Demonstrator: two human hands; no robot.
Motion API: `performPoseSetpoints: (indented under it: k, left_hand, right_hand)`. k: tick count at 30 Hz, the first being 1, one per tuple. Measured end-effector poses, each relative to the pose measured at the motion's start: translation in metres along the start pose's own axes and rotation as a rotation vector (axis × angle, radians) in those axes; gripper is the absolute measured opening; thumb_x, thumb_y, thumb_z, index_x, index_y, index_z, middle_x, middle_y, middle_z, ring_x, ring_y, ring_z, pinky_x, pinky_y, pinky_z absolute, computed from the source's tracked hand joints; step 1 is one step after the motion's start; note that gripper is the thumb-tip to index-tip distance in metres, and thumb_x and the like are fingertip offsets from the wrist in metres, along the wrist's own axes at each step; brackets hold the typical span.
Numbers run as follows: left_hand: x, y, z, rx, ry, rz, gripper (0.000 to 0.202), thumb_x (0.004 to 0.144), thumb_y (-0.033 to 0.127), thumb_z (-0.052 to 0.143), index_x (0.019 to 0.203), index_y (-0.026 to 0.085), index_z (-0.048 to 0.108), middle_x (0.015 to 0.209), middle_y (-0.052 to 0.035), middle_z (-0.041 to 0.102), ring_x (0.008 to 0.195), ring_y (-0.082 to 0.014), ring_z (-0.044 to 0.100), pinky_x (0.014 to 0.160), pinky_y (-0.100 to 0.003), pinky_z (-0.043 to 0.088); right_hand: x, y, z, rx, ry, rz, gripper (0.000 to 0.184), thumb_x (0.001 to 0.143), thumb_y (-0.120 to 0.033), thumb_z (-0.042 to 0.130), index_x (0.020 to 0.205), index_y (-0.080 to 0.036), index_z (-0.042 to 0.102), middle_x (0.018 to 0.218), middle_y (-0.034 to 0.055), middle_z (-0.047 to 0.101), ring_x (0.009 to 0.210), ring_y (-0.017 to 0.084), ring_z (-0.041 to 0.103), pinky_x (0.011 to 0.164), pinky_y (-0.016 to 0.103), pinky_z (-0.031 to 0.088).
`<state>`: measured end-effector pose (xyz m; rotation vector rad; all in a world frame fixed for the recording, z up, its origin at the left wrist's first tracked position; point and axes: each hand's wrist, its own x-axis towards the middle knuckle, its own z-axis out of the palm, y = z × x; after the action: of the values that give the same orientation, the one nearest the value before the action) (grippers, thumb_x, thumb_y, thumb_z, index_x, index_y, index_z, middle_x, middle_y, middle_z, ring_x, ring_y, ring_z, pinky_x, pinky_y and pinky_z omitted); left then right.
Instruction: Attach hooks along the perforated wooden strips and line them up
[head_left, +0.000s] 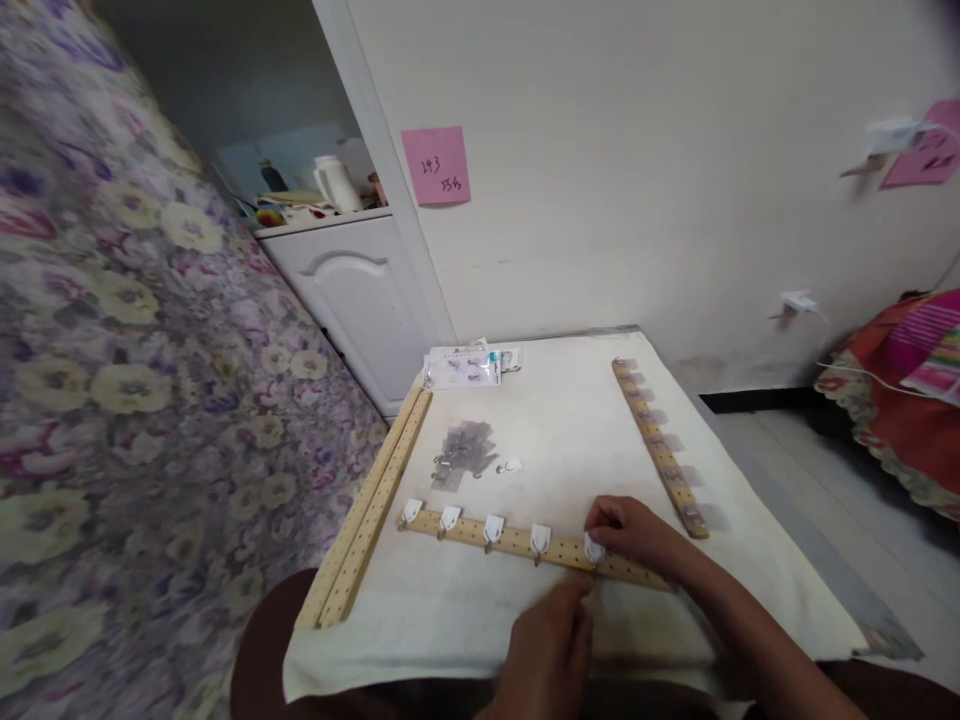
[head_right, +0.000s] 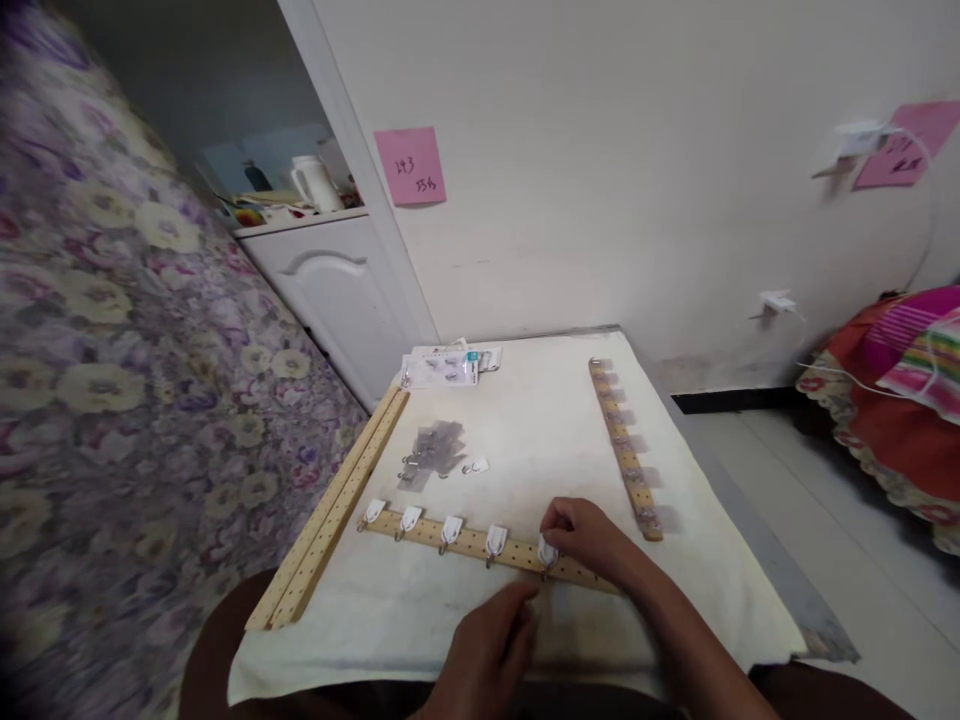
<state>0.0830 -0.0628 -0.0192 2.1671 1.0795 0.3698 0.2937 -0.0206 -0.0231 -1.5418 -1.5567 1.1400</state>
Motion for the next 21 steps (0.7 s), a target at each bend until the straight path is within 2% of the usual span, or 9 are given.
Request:
performPoseSetpoints:
  k: [3, 5, 8, 21]
  left_hand:
    - [0.0, -0.002, 0.001, 0.023, 0.019, 0.044, 0.041, 0.087, 0.018, 0.037, 0.127, 0.015, 0.046, 0.113, -0.0119, 0.062, 0.102, -0.0199, 0.059, 0.09, -0.033, 0.046]
    - [0.0, -0.002, 0.002, 0.055, 0.023, 0.049, 0.044, 0.088, 0.018, 0.035, 0.131, 0.016, 0.042, 0.119, -0.0129, 0.059, 0.106, -0.0212, 0.057, 0.092, -0.035, 0.046]
    - [0.002, -0.001, 0.002, 0.112, 0.008, 0.03, 0.046, 0.089, 0.02, 0.034, 0.134, 0.018, 0.04, 0.119, -0.0124, 0.057, 0.106, -0.0227, 0.057, 0.091, -0.038, 0.047]
    - [0.016, 0.017, -0.007, 0.292, -0.151, -0.143, 0.055, 0.088, 0.018, 0.032, 0.141, 0.029, 0.031, 0.127, -0.0091, 0.053, 0.102, -0.0226, 0.06, 0.082, -0.031, 0.049]
  right_hand:
    - [-0.001, 0.0, 0.0, 0.027, -0.031, -0.024, 0.012, 0.068, -0.014, 0.054, 0.075, -0.015, 0.063, 0.063, -0.0022, 0.058, 0.059, 0.01, 0.048, 0.054, 0.021, 0.034]
    - [-0.001, 0.0, -0.001, 0.041, -0.038, -0.025, 0.014, 0.069, -0.015, 0.053, 0.077, -0.015, 0.065, 0.063, -0.0021, 0.058, 0.059, 0.011, 0.048, 0.055, 0.022, 0.034]
    - [-0.001, -0.001, 0.0, 0.04, -0.023, -0.019, 0.016, 0.069, -0.016, 0.054, 0.079, -0.015, 0.066, 0.063, -0.0018, 0.058, 0.059, 0.011, 0.049, 0.055, 0.022, 0.035]
    - [-0.001, 0.0, 0.001, 0.028, 0.001, -0.009, 0.021, 0.069, -0.017, 0.054, 0.081, -0.014, 0.07, 0.068, 0.0023, 0.065, 0.064, 0.014, 0.056, 0.059, 0.024, 0.04]
